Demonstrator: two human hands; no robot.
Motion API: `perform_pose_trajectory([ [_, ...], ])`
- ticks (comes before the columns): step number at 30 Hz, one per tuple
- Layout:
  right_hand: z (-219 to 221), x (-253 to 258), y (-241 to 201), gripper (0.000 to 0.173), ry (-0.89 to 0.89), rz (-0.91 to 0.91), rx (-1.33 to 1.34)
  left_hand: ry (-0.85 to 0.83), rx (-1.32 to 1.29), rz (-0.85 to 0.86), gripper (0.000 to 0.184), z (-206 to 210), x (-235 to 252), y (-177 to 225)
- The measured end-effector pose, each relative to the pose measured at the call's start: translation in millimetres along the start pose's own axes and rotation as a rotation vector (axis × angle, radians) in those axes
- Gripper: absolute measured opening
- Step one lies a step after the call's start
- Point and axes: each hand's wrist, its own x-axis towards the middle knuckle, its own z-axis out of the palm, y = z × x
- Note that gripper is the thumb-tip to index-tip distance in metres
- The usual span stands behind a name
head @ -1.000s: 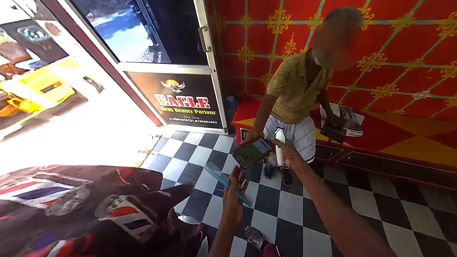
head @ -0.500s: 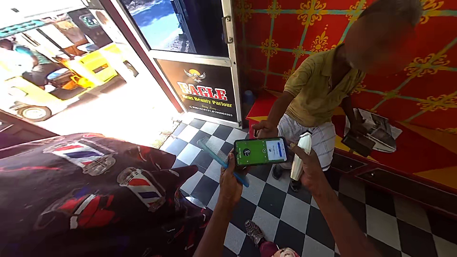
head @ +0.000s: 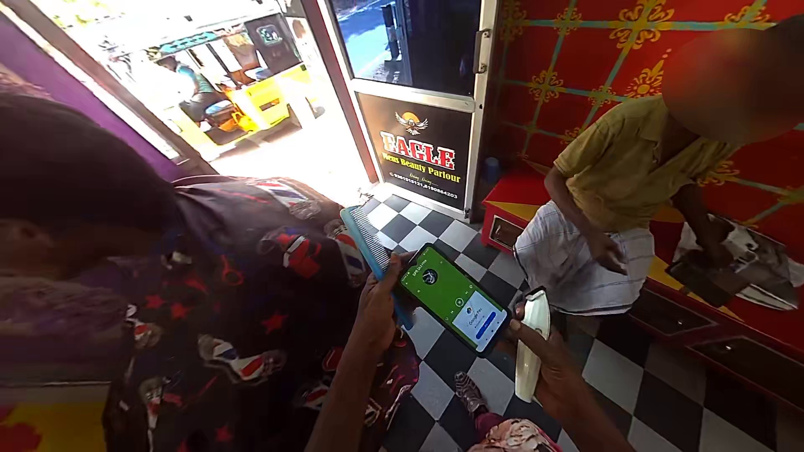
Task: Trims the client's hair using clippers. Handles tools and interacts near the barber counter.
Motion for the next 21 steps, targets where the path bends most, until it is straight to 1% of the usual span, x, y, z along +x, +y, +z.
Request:
perform_pose_trajectory([
  [4, 14.9, -26.7, 14.5, 0.044, -0.095, 0.007, 0.011, 0.045, -0.056, 0.041, 0.045, -32.0, -43.5, 6.7],
  [7, 28.0, -44.5, 25.3, 0.049, -0.147, 0.019, -0.019, 0.142, -0.119, 0.049, 0.044, -54.8, -81.1, 10.3],
  [12, 55.7, -63.6, 39.6, 0.046, -0.271, 0.032, -0.153, 0.297, -0.181, 0.107, 0.037, -98.3, -149.0, 12.8],
  [14, 67.8, -66.0, 45.0, 0.044, -0.353, 0.048, -0.233, 0.331, -0.214, 0.143, 0.034, -115.7, -175.3, 8.5],
  [17, 88.5, -62.3, 50.9, 0.040, -0.506, 0.108, -0.338, 0.429, -0.242, 0.163, 0.033, -135.8, -214.5, -4.0],
  [19, 103.1, -56.5, 54.1, 0.035, -0.619, 0.167, -0.403, 0.491, -0.277, 0.176, 0.033, -143.0, -241.3, -15.1],
  [21, 115.8, -49.5, 59.0, 0.033, -0.725, 0.237, -0.457, 0.568, -0.324, 0.191, 0.031, -141.1, -266.9, -26.0],
])
